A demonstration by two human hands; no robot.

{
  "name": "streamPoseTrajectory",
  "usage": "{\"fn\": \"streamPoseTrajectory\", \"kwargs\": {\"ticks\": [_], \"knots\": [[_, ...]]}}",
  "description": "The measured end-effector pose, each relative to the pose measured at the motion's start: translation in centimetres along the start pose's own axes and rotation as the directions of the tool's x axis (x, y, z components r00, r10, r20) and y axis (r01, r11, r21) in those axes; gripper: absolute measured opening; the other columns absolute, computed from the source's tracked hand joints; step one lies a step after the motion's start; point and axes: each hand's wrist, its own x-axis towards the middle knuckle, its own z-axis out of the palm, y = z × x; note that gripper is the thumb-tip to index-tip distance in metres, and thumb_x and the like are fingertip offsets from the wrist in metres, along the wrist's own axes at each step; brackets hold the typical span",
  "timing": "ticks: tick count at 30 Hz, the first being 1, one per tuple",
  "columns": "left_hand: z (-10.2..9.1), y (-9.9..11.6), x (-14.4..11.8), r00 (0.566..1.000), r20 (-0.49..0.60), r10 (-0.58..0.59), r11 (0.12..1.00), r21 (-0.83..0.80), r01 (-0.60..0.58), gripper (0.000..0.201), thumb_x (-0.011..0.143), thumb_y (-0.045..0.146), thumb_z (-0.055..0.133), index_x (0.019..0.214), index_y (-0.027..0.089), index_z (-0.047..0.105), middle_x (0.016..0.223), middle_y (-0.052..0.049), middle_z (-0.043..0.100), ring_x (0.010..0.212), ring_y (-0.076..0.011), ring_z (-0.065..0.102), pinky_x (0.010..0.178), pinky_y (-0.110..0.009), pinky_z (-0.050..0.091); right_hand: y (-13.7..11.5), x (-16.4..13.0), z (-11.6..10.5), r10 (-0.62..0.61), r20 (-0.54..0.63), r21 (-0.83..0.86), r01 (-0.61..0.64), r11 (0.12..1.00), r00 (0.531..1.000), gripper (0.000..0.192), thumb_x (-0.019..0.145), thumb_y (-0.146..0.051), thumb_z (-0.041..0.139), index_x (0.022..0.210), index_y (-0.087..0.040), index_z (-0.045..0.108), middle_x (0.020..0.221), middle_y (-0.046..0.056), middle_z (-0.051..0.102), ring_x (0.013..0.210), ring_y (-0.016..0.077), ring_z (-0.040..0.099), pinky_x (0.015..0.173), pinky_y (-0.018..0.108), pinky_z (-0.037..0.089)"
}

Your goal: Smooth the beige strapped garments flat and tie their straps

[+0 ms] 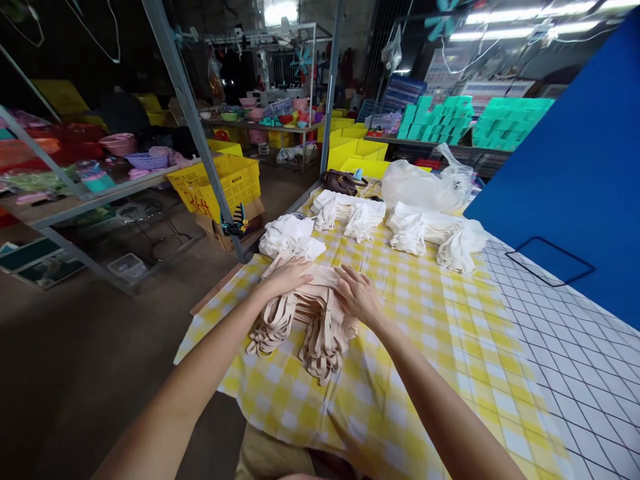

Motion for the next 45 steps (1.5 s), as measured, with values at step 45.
{"fn": "streamPoseTrajectory", "kwargs": {"ticks": [45], "knots": [[4.3,0.4,-0.9,0.984,-0.176,-0.039,0.958,0.274,0.087,0.044,0.092,0.04,0.033,0.13,0.023,0.047,0.142,-0.009,0.037,0.135,-0.0298,0.022,0.109,-0.05,0.01,2.6,-3.5,4.4,0.201,-0.339,0.314,-0.091,0.945,0.919,0.046,0.09,-0.039,0.031,0.123,-0.015,0.053,0.134,0.013,0.046,0.126,0.024,0.038,0.104,0.042,0.029]]}}
